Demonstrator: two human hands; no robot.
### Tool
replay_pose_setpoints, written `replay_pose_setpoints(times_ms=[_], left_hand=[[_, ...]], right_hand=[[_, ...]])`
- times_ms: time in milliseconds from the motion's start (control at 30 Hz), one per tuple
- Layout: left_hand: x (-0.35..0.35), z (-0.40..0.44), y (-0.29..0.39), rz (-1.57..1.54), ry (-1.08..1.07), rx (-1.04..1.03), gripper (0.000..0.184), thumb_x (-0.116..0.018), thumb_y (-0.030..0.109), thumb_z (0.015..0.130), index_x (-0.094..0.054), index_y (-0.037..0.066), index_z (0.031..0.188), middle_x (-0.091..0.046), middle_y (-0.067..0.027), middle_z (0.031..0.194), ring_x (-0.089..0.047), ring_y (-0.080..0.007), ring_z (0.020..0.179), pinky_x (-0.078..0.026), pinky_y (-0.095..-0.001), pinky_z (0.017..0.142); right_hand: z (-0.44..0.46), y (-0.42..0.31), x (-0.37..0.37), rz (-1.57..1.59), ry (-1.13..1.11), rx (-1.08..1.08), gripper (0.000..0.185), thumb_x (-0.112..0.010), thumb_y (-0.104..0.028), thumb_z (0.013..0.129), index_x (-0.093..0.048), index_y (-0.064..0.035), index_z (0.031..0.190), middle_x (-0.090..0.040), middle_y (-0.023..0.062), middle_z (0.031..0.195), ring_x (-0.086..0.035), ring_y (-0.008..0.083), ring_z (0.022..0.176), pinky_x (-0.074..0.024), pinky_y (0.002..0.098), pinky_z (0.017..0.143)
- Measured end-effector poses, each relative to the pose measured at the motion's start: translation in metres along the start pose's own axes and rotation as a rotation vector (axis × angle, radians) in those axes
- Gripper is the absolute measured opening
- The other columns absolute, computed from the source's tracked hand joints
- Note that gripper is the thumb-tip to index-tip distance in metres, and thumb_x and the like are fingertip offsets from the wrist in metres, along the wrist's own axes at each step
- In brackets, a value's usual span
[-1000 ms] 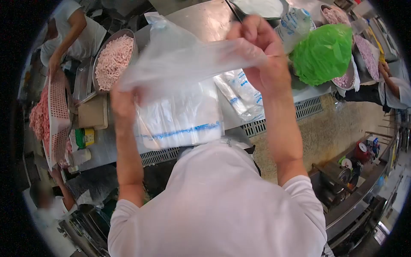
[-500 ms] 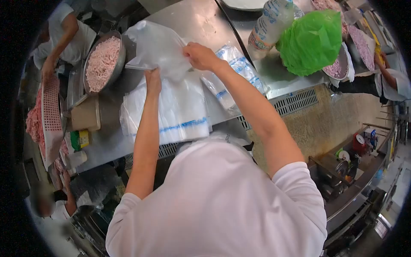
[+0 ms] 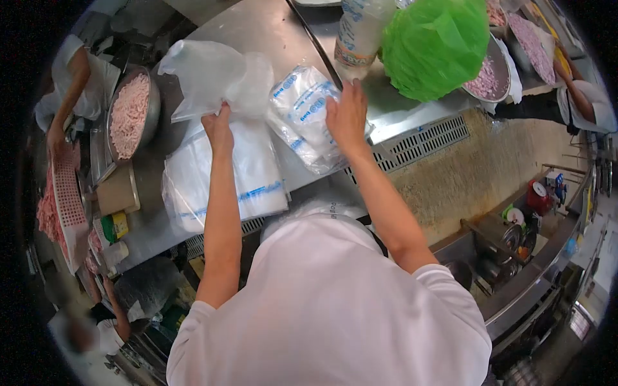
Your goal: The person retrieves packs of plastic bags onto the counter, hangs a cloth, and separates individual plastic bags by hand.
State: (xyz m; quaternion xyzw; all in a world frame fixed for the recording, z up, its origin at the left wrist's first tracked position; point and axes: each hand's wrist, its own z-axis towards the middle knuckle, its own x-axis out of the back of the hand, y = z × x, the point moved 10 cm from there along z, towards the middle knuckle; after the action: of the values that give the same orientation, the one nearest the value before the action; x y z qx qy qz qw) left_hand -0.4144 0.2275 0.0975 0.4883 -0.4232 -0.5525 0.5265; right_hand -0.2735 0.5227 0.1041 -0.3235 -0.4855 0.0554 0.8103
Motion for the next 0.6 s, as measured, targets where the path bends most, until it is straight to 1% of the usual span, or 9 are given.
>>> replay_pose_setpoints(times_ms=[67, 100, 200, 267, 333, 367, 400, 467, 600], left_hand=[[0.008, -0.003, -0.006, -0.086, 0.013, 0.073, 0.023, -0.063, 0.000, 0.083, -0.062, -0.002, 0.106, -0.063, -0.0046, 0.095, -0.058, -0.0133, 0.086, -0.047, -0.0278, 0.081], [0.008, -0.002, -0.008, -0.131, 0.012, 0.103, 0.023, -0.063, 0.000, 0.083, -0.061, -0.001, 0.106, -0.063, -0.0043, 0.094, -0.059, -0.0136, 0.085, -0.048, -0.0284, 0.081], [0.044, -0.022, 0.007, -0.135, 0.304, 0.018, 0.017, -0.062, 0.003, 0.086, -0.060, 0.001, 0.102, -0.063, -0.0040, 0.091, -0.060, -0.0137, 0.084, -0.050, -0.0292, 0.079], [0.046, -0.048, -0.009, 0.011, 0.291, 0.211, 0.013, -0.063, 0.007, 0.087, -0.059, 0.003, 0.099, -0.063, -0.0047, 0.090, -0.060, -0.0133, 0.084, -0.050, -0.0287, 0.077], [0.004, -0.088, -0.052, -0.075, -0.107, 0.527, 0.019, -0.064, 0.011, 0.089, -0.059, 0.003, 0.105, -0.061, -0.0059, 0.094, -0.060, -0.0135, 0.081, -0.050, -0.0281, 0.075], [-0.015, -0.111, -0.063, 0.006, -0.226, 0.596, 0.023, -0.065, 0.013, 0.089, -0.059, 0.002, 0.109, -0.061, -0.0069, 0.098, -0.060, -0.0140, 0.082, -0.050, -0.0283, 0.075], [-0.030, -0.133, -0.072, 0.094, -0.346, 0.666, 0.027, -0.065, 0.014, 0.089, -0.058, 0.002, 0.112, -0.061, -0.0079, 0.102, -0.060, -0.0145, 0.083, -0.051, -0.0285, 0.076], [-0.041, -0.138, -0.072, 0.126, -0.334, 0.581, 0.032, -0.065, 0.018, 0.091, -0.057, 0.001, 0.117, -0.060, -0.0088, 0.105, -0.061, -0.0154, 0.088, -0.052, -0.0281, 0.077], [-0.080, -0.142, -0.048, -0.039, -0.490, 0.557, 0.033, -0.065, 0.018, 0.092, -0.056, 0.001, 0.119, -0.060, -0.0094, 0.110, -0.062, -0.0158, 0.091, -0.052, -0.0275, 0.077]], right_hand=[[-0.022, 0.040, -0.021, 0.197, -0.320, -0.305, 0.056, -0.069, -0.023, 0.085, -0.050, 0.0041, 0.130, -0.056, 0.0263, 0.129, -0.053, 0.0397, 0.120, -0.0437, 0.0441, 0.099], [-0.027, 0.035, -0.017, 0.223, -0.294, -0.251, 0.055, -0.071, -0.022, 0.083, -0.049, 0.0073, 0.124, -0.060, 0.0303, 0.116, -0.057, 0.0453, 0.110, -0.0469, 0.0485, 0.092], [-0.038, 0.019, -0.006, 0.156, -0.272, -0.185, 0.056, -0.074, -0.023, 0.080, -0.050, 0.0070, 0.121, -0.060, 0.0295, 0.115, -0.058, 0.0453, 0.107, -0.0472, 0.0484, 0.091], [-0.044, 0.025, -0.014, 0.127, -0.269, -0.205, 0.063, -0.079, -0.026, 0.074, -0.050, 0.0064, 0.120, -0.060, 0.0288, 0.114, -0.058, 0.0453, 0.106, -0.0475, 0.0481, 0.091], [-0.044, 0.031, -0.023, 0.139, -0.310, -0.266, 0.066, -0.080, -0.027, 0.072, -0.050, 0.0060, 0.121, -0.061, 0.0289, 0.115, -0.059, 0.0449, 0.108, -0.0477, 0.0472, 0.092], [-0.049, 0.043, -0.035, 0.195, -0.380, -0.438, 0.063, -0.081, -0.029, 0.069, -0.056, 0.0062, 0.116, -0.062, 0.0283, 0.116, -0.059, 0.0423, 0.111, -0.0482, 0.0453, 0.093], [-0.049, 0.044, -0.045, 0.207, -0.458, -0.445, 0.060, -0.080, -0.029, 0.070, -0.059, 0.0059, 0.113, -0.063, 0.0275, 0.114, -0.061, 0.0412, 0.110, -0.0486, 0.0448, 0.092], [-0.048, 0.048, -0.062, 0.234, -0.607, -0.458, 0.053, -0.079, -0.030, 0.070, -0.064, 0.0053, 0.107, -0.066, 0.0258, 0.111, -0.063, 0.0389, 0.108, -0.0494, 0.0439, 0.092], [-0.018, 0.048, -0.006, 0.228, -0.407, -0.254, 0.045, -0.076, -0.030, 0.071, -0.071, 0.0004, 0.104, -0.070, 0.0226, 0.101, -0.068, 0.0352, 0.097, -0.0511, 0.0429, 0.088]])
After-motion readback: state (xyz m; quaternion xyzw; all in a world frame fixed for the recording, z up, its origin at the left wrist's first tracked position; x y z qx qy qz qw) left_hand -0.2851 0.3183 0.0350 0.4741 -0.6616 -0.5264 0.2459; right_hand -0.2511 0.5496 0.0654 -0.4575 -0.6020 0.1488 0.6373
